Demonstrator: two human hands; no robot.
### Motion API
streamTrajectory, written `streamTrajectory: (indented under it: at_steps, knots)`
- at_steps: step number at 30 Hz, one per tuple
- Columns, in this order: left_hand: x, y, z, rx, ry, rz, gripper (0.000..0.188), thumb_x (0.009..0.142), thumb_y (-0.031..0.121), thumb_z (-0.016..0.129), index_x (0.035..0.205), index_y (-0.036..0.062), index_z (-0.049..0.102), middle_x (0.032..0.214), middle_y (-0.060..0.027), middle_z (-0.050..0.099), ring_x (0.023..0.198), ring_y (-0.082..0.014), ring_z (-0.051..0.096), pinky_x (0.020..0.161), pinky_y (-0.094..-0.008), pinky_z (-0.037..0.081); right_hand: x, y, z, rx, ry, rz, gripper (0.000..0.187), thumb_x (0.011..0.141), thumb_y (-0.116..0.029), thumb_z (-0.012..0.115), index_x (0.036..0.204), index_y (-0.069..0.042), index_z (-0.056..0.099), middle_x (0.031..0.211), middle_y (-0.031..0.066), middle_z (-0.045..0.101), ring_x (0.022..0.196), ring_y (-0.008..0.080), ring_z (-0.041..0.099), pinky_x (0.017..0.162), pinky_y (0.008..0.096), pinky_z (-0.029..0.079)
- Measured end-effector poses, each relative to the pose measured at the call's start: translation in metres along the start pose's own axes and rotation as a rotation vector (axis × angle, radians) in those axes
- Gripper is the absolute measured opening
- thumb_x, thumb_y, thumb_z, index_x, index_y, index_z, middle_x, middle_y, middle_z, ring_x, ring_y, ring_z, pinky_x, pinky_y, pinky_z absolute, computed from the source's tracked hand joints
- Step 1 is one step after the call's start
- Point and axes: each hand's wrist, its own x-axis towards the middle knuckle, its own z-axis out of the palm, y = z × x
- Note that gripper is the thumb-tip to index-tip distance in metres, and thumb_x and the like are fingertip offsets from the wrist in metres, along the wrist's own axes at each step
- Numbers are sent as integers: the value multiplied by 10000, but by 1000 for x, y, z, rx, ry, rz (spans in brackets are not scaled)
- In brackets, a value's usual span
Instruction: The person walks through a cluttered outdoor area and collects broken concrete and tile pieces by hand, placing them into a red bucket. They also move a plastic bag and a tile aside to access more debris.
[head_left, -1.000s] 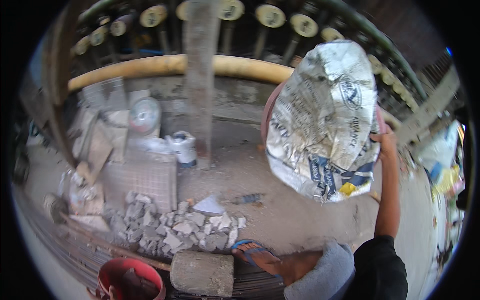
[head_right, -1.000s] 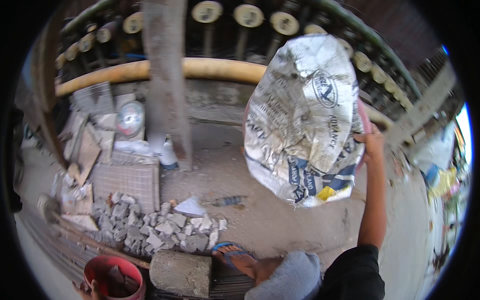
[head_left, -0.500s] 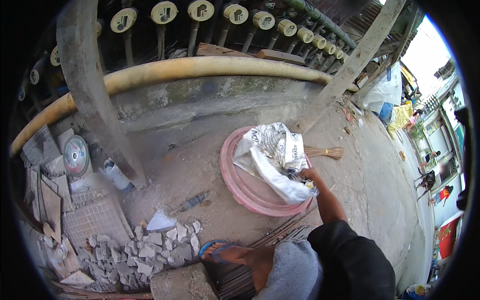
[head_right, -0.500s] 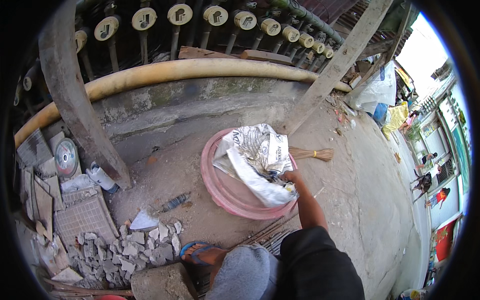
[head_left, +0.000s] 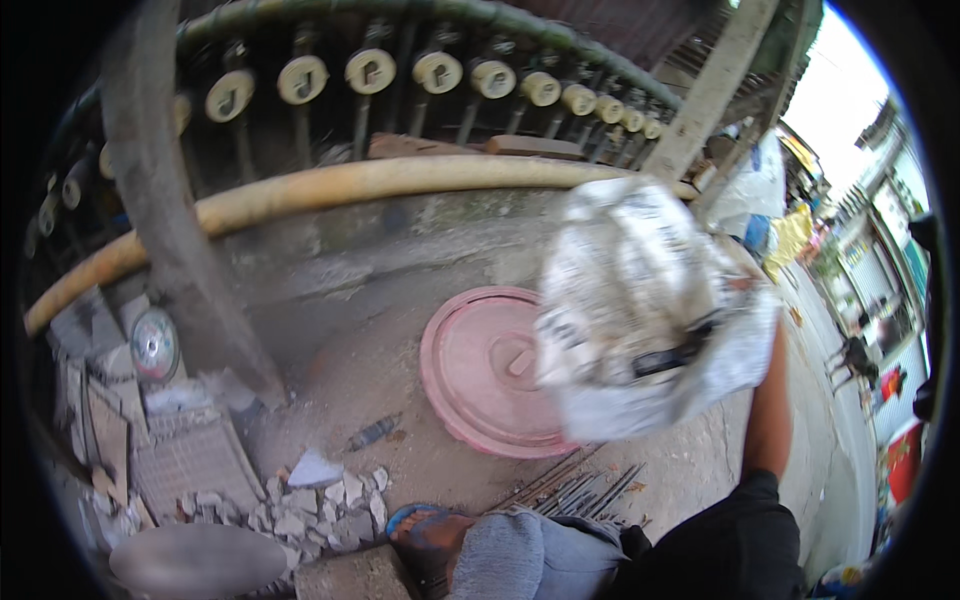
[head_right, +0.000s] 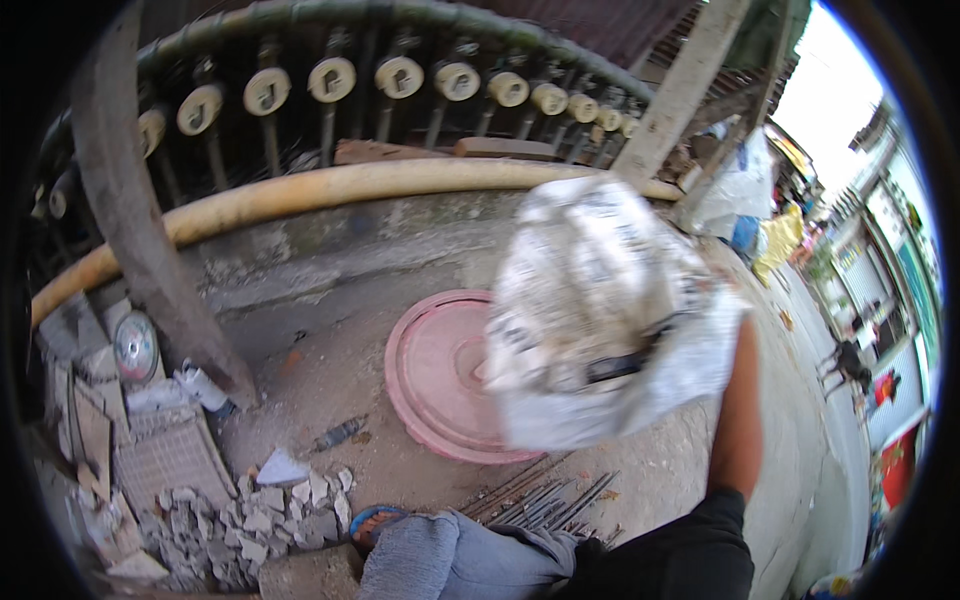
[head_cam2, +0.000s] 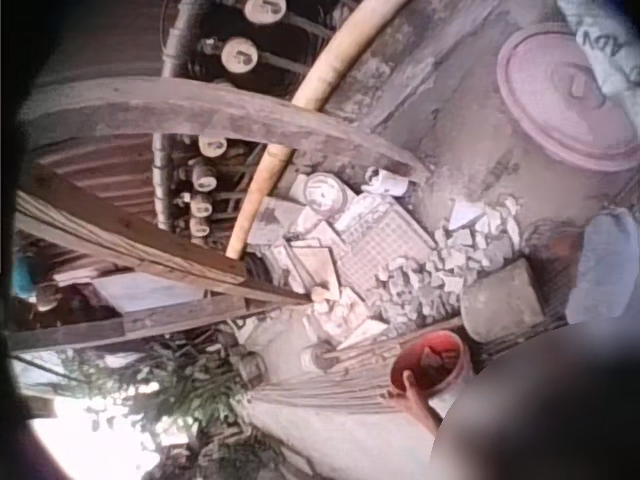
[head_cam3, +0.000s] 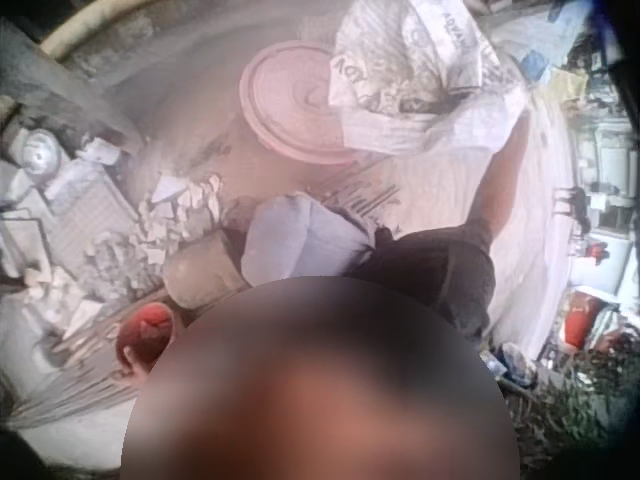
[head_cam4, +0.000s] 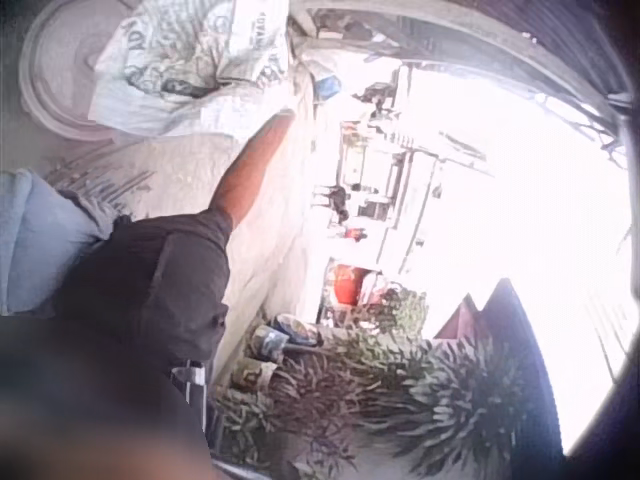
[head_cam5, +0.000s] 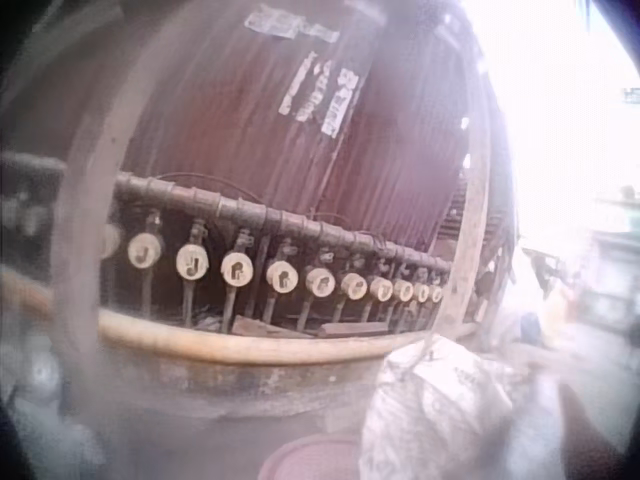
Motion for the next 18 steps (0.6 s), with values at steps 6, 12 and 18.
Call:
streamTrajectory:
  at_steps: [6,12,18]
  knots:
    - [0,-17,-4,-85,68,101,1121,697,512,886,1378,-181,326,1273,-355,562,1140,-415,580,990,-482,493,47,-61,-96,-229,809,-1069,509,797,-17,612,1301,38,562,1104,137,674,876,273,675,865,381,538]
    - [2,-2,-10,176,118,48,1022,701,530,875,1275,-201,449,1143,-377,617,986,-413,651,852,-516,556,162,65,-44,-1130,416,-416,818,743,-284,795,1434,15,475,1383,290,539,1293,406,511,1082,420,397]
    - [-19,20,-19,-29,57,-5,936,760,362,886,1368,-147,388,1283,-297,591,1106,-355,610,963,-468,500,-4,352,95,-694,216,906,606,870,-345,705,1389,-78,543,1283,181,637,1158,288,622,970,447,502]
